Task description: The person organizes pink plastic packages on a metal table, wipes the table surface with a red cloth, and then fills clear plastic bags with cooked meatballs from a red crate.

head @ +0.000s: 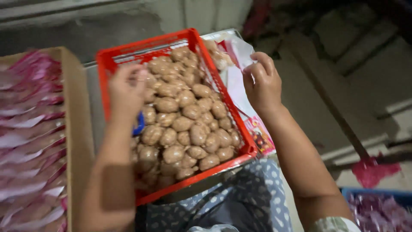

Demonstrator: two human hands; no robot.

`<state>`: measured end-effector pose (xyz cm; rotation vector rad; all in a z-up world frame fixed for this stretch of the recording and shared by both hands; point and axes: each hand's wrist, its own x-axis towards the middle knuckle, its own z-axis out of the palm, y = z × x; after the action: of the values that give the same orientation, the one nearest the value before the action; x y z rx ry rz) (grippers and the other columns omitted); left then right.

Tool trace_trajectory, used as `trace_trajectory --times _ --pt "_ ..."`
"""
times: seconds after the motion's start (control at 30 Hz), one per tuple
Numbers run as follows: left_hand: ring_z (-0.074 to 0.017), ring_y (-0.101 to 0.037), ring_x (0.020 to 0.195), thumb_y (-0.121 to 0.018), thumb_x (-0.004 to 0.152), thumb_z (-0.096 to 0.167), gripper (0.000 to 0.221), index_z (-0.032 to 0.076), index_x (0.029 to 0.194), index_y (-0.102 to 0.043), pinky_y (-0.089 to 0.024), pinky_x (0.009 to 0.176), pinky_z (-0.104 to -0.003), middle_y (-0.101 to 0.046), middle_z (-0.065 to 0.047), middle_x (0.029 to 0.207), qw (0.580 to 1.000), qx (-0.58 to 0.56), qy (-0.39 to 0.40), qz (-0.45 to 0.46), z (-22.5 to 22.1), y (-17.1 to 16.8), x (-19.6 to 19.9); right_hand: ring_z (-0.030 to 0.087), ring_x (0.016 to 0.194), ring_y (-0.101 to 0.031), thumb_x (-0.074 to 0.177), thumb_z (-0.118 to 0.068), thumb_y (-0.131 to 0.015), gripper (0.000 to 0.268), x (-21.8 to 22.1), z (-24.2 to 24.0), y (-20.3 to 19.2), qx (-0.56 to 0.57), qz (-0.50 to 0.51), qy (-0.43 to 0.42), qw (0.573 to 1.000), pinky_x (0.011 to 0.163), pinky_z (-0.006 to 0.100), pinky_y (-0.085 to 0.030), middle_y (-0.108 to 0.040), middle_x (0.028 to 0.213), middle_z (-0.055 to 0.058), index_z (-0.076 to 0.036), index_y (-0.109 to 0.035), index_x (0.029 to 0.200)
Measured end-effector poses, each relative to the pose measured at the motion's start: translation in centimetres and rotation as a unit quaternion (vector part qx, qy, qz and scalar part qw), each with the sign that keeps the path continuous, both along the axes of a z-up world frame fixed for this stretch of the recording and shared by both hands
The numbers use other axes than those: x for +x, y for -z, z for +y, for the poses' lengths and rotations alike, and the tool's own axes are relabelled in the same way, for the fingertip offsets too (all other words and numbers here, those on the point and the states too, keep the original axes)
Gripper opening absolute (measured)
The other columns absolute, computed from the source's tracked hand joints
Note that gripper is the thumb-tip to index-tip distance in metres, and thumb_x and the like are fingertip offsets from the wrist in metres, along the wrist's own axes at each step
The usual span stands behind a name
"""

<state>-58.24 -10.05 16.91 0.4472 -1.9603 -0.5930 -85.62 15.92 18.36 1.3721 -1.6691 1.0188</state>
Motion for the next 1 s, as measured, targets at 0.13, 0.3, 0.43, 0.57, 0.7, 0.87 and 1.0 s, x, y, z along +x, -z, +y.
trace_trajectory --times 0.13,0.3,0.43,0.57,0.7,0.87,1.0 --pt "-0.0302 -0.071 0.101 -0.078 0.096 0.012 0.052 0.003 0.142 -0.055 -0.060 0.092 -0.041 -0.067 -0.021 0.109 0.970 0.183 0.147 0.064 3.1 -0.9 -1.9 0.033 0.096 -0.074 0.091 -0.002 -0.076 0.015 3.5 -3.4 -3.3 -0.010 0.095 -0.087 0.992 0.075 0.040 -0.060 -0.071 0.116 0.010 -0.012 -0.066 0.091" --pt "-0.0215 -0.063 0.117 -0.085 0.091 0.009 0.086 0.012 0.159 -0.032 -0.057 0.104 -0.037 -0.059 -0.015 0.131 0.929 0.246 0.244 0.134 0.2 1.8 -2.9 0.025 0.078 -0.067 0.088 0.004 -0.083 0.019 8.9 -7.2 -5.7 -0.021 -0.126 -0.265 0.956 0.060 0.031 -0.053 -0.070 0.099 0.009 -0.007 -0.067 0.089" --pt "-0.0110 -0.070 0.101 -0.083 0.093 0.018 0.042 0.011 0.130 -0.066 -0.062 0.088 -0.027 -0.071 -0.005 0.112 0.900 0.306 0.257 0.175 0.0 -0.1 -2.1 0.009 0.069 -0.063 0.086 0.004 -0.084 0.026 8.7 -10.2 -3.6 -0.003 -0.417 -0.399 0.817 0.060 0.019 -0.052 -0.066 0.079 0.003 -0.004 -0.059 0.087" --pt "-0.0116 -0.071 0.103 -0.082 0.094 0.020 0.034 0.013 0.124 -0.068 -0.061 0.091 -0.028 -0.070 -0.001 0.111 0.903 0.316 0.232 0.176 0.7 -1.4 -1.2 0.020 0.072 -0.074 0.087 0.004 -0.082 0.024 10.0 -10.2 -3.5 0.010 -0.500 -0.451 0.739 0.058 0.025 -0.060 -0.070 0.083 0.011 -0.004 -0.060 0.090" --pt "-0.0033 -0.064 0.084 -0.082 0.092 0.018 0.021 0.007 0.108 -0.072 -0.057 0.075 -0.019 -0.073 0.000 0.091 0.917 0.304 0.214 0.147 0.4 -0.8 -1.6 0.021 0.072 -0.075 0.090 0.001 -0.078 0.022 9.5 -10.1 -2.6 0.006 -0.582 -0.445 0.681 0.056 0.026 -0.062 -0.070 0.085 0.010 -0.004 -0.060 0.100" --pt "0.0023 -0.055 0.067 -0.081 0.092 0.011 0.008 0.007 0.095 -0.075 -0.048 0.059 -0.012 -0.069 0.004 0.070 0.943 0.252 0.181 0.119 1.5 -1.7 -2.1 0.017 0.068 -0.072 0.092 -0.003 -0.077 0.026 8.2 -9.8 -1.4 0.003 -0.625 -0.426 0.654 0.056 0.026 -0.063 -0.071 0.087 0.006 -0.006 -0.057 0.107" --pt "0.0016 -0.051 0.063 -0.075 0.096 0.008 0.005 0.006 0.097 -0.071 -0.043 0.056 -0.013 -0.062 0.005 0.066 0.949 0.250 0.151 0.119 1.5 -1.2 -2.1 0.015 0.070 -0.068 0.095 -0.007 -0.076 0.013 7.9 -9.6 -0.4 0.027 -0.618 -0.443 0.649 0.057 0.025 -0.060 -0.067 0.082 0.006 -0.005 -0.063 0.098"
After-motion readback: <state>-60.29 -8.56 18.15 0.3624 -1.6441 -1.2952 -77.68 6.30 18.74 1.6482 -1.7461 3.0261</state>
